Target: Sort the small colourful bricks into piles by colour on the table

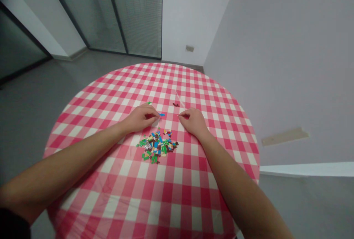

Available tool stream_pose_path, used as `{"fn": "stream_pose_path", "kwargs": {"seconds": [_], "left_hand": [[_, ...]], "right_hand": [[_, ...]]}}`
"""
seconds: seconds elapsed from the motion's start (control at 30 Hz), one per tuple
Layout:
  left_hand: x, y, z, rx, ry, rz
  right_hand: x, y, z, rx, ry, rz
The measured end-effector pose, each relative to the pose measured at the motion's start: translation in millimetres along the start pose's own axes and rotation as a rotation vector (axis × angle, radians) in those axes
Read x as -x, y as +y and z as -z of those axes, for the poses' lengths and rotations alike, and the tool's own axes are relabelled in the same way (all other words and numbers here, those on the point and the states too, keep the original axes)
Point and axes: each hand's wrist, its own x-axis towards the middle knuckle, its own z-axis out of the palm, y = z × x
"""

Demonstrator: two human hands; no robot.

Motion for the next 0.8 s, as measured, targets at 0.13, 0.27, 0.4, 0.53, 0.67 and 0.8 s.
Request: {"fn": "stream_pose_path", "kwargs": {"seconds": [0.13,0.27,0.4,0.53,0.67,0.8], "left_hand": [[-0.2,0.4,0.6,-0.001,0.006,-0.002],[-0.3,0.1,0.2,-0.007,0.013,0.021],[-0.4,-0.8,-1.3,-0.013,0.048,0.059],[-0.3,-1.2,-1.7,-0.023,0.079,0.086],[-0.3,-0.9,-1.4,-0.032,0.081,0.106],[0.0,-1.4,-2.0,-0.033,0.075,0.105]], "right_hand": [[-0.8,-0.2,-2.8,0.005,0.012,-0.002],[-2.2,0.3,-6.9,0.012,0.049,-0.008],[-4.1,1.7,-8.9,0.045,0.034,0.046],[-4.7,1.2,-8.4,0.058,0.033,0.035],[-4.2,1.0,-9.1,0.056,0.035,0.002],[-2.5,-1.8,-7.0,0.015,0.074,-0.019]]}}
